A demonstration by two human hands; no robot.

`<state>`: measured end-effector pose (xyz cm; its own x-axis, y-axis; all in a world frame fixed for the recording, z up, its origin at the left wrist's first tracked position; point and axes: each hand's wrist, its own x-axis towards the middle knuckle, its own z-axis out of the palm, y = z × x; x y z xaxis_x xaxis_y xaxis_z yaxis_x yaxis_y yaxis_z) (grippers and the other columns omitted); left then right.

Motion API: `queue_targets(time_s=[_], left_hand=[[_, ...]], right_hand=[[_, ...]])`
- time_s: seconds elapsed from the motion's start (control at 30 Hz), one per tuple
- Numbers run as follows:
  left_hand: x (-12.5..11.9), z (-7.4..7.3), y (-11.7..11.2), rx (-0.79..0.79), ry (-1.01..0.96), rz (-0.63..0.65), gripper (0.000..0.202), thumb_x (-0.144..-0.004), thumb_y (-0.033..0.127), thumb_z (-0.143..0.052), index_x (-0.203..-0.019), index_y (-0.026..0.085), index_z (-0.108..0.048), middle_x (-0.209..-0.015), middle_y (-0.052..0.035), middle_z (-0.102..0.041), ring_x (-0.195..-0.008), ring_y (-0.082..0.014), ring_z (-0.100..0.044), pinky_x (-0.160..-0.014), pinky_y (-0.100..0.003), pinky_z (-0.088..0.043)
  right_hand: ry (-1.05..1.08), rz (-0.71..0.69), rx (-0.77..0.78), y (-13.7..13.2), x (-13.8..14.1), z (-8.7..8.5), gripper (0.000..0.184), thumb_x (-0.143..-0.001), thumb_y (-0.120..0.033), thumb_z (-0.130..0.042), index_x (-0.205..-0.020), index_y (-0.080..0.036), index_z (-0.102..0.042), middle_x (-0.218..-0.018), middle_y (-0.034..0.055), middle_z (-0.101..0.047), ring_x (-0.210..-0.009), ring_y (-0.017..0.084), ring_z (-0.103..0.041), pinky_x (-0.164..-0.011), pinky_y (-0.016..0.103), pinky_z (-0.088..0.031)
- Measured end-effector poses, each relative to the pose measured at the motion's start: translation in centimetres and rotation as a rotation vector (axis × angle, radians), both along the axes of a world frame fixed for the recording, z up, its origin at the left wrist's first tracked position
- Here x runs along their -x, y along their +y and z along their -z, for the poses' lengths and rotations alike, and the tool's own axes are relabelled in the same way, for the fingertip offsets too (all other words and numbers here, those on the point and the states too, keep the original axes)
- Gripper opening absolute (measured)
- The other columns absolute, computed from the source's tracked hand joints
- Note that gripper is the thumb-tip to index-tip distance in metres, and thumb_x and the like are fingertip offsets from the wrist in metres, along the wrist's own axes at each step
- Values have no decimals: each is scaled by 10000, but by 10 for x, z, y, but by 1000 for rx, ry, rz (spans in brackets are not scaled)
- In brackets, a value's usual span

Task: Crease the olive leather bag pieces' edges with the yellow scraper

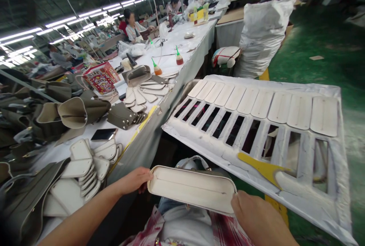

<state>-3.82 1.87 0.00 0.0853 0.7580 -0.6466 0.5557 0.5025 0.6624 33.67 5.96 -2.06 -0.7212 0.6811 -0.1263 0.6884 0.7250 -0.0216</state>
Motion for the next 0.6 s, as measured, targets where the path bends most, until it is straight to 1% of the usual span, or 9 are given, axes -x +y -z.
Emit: queue_targets(time_s=[0.13, 0.2, 0.27, 0.33, 0.4, 0.5, 0.6], left_hand=[[-4, -7, 5, -79, 36, -3, 327, -748, 426, -467, -544, 172, -443, -527, 24, -433, -532, -119, -430, -532, -240, -338], [-3, -6, 5, -55, 7, 10, 349, -748, 465, -465, -568, 167, -465, -533, 18, -456, -521, -121, -444, -518, -241, -346], [1, 0, 2, 36, -163, -44, 430, -768, 541, -405, -610, 152, -500, -508, 4, -482, -461, -117, -447, -455, -236, -341], [5, 8, -3, 107, -375, -156, 493, -766, 597, -378, -647, 140, -516, -493, -10, -505, -424, -110, -453, -413, -222, -335], [7, 16, -7, 114, -499, -251, 485, -731, 613, -448, -686, 135, -518, -510, -14, -531, -431, -103, -477, -410, -207, -345], [2, 25, -10, 74, -488, -290, 441, -680, 576, -574, -678, 143, -494, -491, 8, -522, -418, -85, -480, -390, -177, -330], [-5, 31, -8, 7, -440, -360, 431, -690, 547, -599, -598, 161, -432, -430, 41, -473, -361, -59, -427, -339, -151, -277]], right_hand=[[-17, -17, -26, 0, -1, -1, 282, -669, 52, -398, -649, -161, -582, -588, 71, -577, -472, 218, -551, -437, 316, -369], [4, -11, -57, 1, -2, 0, 280, -670, 50, -401, -632, -166, -575, -579, 72, -580, -472, 223, -553, -433, 320, -375], [34, -9, -77, 1, -3, 2, 267, -663, 41, -413, -612, -173, -564, -555, 66, -573, -467, 223, -555, -418, 314, -374], [58, -21, -97, 1, -4, 5, 257, -653, 33, -421, -609, -177, -564, -544, 63, -570, -458, 219, -552, -410, 311, -377], [69, -22, -115, 0, -5, 8, 252, -655, 24, -425, -623, -178, -572, -556, 67, -575, -464, 219, -554, -415, 316, -391], [50, 5, -93, 1, -6, 12, 243, -673, 10, -428, -635, -179, -575, -582, 77, -586, -489, 225, -566, -429, 324, -413], [24, 38, -30, 5, -3, 10, 231, -692, -8, -428, -648, -178, -578, -610, 85, -598, -511, 230, -578, -446, 328, -427]])
